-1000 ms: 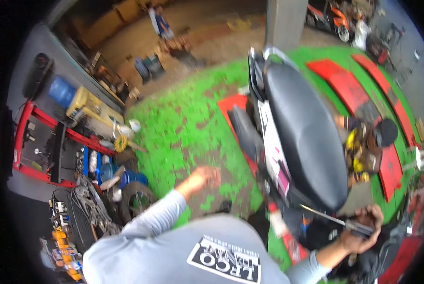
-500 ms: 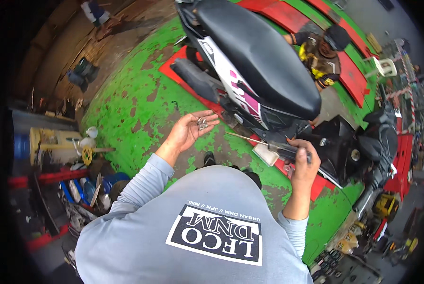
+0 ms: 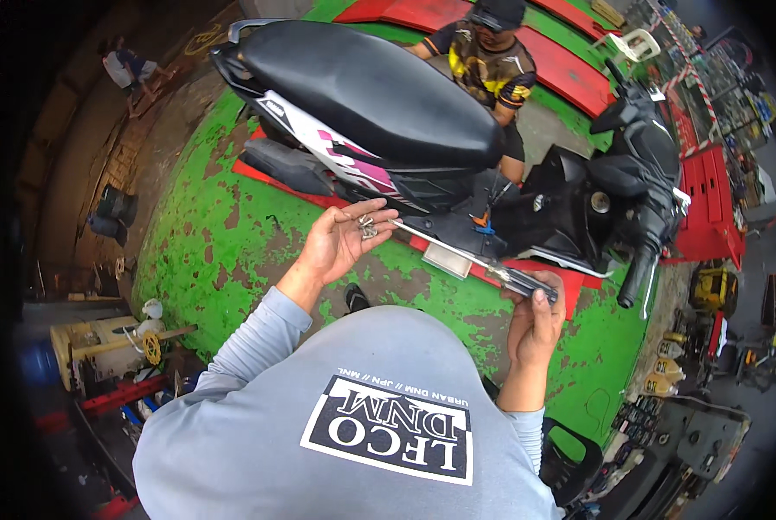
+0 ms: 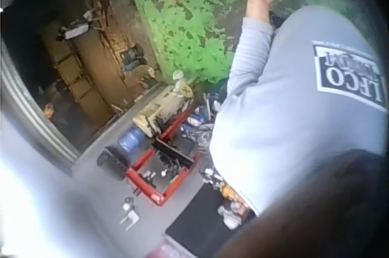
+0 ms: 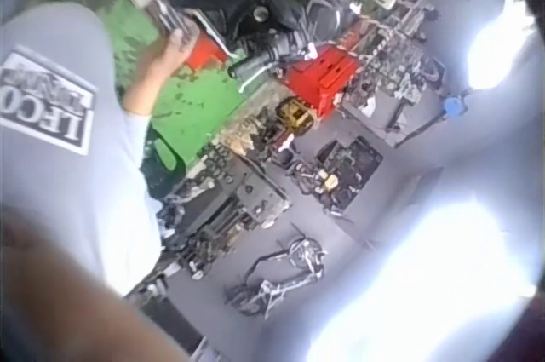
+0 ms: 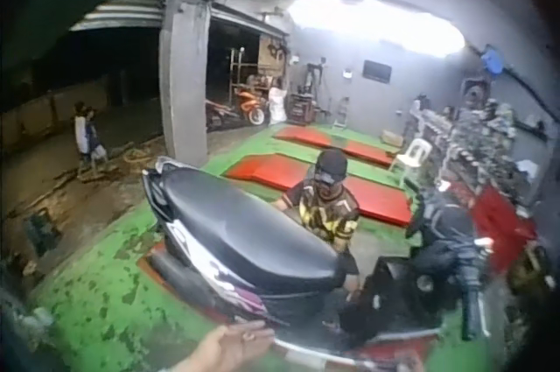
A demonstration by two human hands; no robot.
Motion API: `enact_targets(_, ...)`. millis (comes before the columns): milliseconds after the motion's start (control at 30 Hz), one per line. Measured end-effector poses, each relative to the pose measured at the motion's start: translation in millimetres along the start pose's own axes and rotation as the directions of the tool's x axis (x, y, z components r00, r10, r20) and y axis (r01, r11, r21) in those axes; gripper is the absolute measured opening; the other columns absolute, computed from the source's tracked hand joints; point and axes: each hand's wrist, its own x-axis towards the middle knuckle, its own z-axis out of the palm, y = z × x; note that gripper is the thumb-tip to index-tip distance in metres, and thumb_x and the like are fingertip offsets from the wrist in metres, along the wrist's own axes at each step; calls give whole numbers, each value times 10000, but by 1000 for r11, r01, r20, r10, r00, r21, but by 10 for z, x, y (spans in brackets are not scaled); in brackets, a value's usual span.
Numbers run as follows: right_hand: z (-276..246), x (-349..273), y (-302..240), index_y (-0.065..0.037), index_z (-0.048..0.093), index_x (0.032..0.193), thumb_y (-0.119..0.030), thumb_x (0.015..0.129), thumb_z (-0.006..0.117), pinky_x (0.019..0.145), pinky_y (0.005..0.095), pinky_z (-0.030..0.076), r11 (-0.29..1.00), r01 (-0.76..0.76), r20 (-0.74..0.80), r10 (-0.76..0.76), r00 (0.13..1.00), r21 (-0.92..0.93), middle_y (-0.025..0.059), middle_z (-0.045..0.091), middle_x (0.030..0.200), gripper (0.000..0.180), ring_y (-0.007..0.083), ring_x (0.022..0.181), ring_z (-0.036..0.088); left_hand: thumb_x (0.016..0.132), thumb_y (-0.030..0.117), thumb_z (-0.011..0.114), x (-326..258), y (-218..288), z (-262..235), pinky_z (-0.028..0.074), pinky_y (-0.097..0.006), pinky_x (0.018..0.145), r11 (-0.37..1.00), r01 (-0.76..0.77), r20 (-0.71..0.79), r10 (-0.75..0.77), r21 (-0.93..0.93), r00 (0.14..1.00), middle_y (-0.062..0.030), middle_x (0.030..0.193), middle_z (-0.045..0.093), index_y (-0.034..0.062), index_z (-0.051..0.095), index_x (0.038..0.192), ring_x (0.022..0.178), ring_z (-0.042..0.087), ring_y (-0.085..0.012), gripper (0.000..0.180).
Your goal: The person assembles the body panels of a scooter, starting by securing the seat with a screwdriver and then attaching the front fairing. They use a screwdriver to tighten screws on the seat and later use a wrench to secure the front panel near the wheel.
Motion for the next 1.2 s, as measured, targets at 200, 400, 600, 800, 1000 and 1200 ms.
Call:
enact_targets(200, -117, -15, -359, -41, 504, 978, -8, 856, 650, 940, 417, 510, 935, 343, -31, -346, 938, -88, 143, 594, 1002, 193, 287, 1072, 613, 953, 341, 444, 187, -439, 489, 414, -434, 1161, 997, 59, 46, -61, 40, 997, -288, 1396, 534, -101, 461, 1416, 1323, 532, -382, 641)
enact_targets(400, -22, 157, -344, -18, 659, 950, -30, 750, 763, 693, 367, 523, 632, 384, 396, -131, 909, -673, 98, 605, 926, 226, 218, 811, 649, 960, 386, 452, 297, -844, 979, 420, -424, 1144, 992, 109, 79, -114, 60, 990, -271, 1391, 545, -88, 462, 1424, 1330, 528, -356, 663)
enact_targets(600, -163, 215, -137, -92, 727, 992, -236, 787, 801, 699, 406, 547, 348, 295, 321, 19, 947, -890, 62, 649, 942, 262, 291, 808, 679, 991, 387, 430, 452, -1213, 1261, 479, -425, 1055, 985, 169, 135, -171, 26, 976, -230, 1353, 580, -64, 485, 1401, 1215, 600, -307, 612)
enact_targets(800, -221, 215, -121, -59, 740, 952, -211, 768, 820, 690, 394, 535, 242, 231, 250, 48, 967, -942, 77, 661, 898, 252, 271, 795, 668, 991, 397, 425, 576, -1469, 1182, 472, -407, 1041, 970, 235, 137, -241, 57, 961, -209, 1369, 583, -55, 499, 1400, 1197, 593, -272, 614)
enact_targets(1000, -82, 274, 27, -40, 707, 912, -189, 788, 800, 708, 401, 532, 249, 138, 161, 73, 984, -959, 100, 662, 886, 215, 287, 799, 665, 992, 377, 427, 733, -1393, 1077, 436, -405, 1077, 948, 310, 159, -318, 70, 935, -191, 1348, 595, -51, 515, 1387, 1183, 579, -261, 589)
enact_targets(1200, 200, 299, 190, -30, 677, 898, -168, 800, 787, 675, 395, 527, 249, 77, 101, 84, 991, -965, 105, 656, 866, 202, 279, 752, 658, 1003, 370, 432, 794, -1193, 853, 446, -397, 1055, 935, 354, 191, -354, 37, 915, -177, 1336, 601, -34, 537, 1365, 1179, 577, -251, 553)
